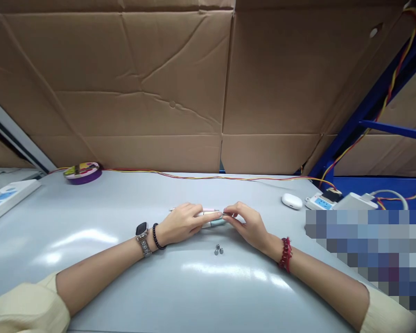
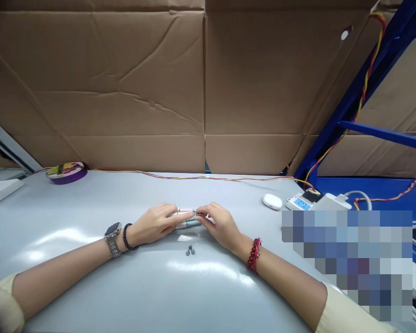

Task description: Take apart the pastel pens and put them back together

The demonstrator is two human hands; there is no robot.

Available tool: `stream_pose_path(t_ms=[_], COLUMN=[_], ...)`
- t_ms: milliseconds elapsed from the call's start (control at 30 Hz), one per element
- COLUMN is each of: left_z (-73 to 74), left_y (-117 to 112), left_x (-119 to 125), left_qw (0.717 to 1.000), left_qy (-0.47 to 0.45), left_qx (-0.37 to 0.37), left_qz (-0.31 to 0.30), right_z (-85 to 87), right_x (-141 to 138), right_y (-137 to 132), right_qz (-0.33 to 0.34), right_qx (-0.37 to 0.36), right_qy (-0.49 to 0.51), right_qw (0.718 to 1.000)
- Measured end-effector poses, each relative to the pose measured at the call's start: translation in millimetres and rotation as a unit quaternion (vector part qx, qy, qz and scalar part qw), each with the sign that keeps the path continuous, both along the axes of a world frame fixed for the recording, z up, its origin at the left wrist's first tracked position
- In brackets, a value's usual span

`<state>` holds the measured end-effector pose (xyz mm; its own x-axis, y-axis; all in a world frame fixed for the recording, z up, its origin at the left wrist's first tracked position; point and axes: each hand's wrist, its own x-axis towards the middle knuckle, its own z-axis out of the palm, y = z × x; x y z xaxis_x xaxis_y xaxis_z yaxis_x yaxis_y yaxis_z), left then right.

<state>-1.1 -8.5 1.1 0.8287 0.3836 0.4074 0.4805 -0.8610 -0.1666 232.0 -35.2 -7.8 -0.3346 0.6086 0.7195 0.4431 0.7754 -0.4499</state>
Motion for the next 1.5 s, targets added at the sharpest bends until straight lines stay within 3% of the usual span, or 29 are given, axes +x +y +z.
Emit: stream_pose_path(t_ms=[333, 533, 633, 933, 1500], left_z=[2.4, 5.1, 4.6, 2.9, 2.5], left_y=[0.3, 2.9, 3.5, 6.0, 4.9], left_x=[-0.9, -0.3, -0.3, -2.2, -3.2], left_qw=[0.999, 0.992, 0.988, 0.979, 0.971], left_qy=[-0.023, -0.048, -0.062, -0.104, -0.127], left_qx=[-0.021, -0.086, -0.116, -0.151, -0.168], left_qz=[0.032, 0.075, 0.083, 0.092, 0.112], right_z=[10.1, 13.2, 9.8, 8.1, 8.9], right_x=[3.1, 7.9, 8.0, -1.0, -4.2], right_y=[-14.9, -50.9, -59.9, -66.8, -58.5], right_qz=[-0.029, 0.112, 0.134, 0.069, -0.035], right_qx=[-0.056, -0.076, -0.067, -0.139, -0.206], right_qy=[0.037, -0.09, -0.141, -0.17, -0.195], right_qw=[0.997, 0.987, 0.979, 0.973, 0.958])
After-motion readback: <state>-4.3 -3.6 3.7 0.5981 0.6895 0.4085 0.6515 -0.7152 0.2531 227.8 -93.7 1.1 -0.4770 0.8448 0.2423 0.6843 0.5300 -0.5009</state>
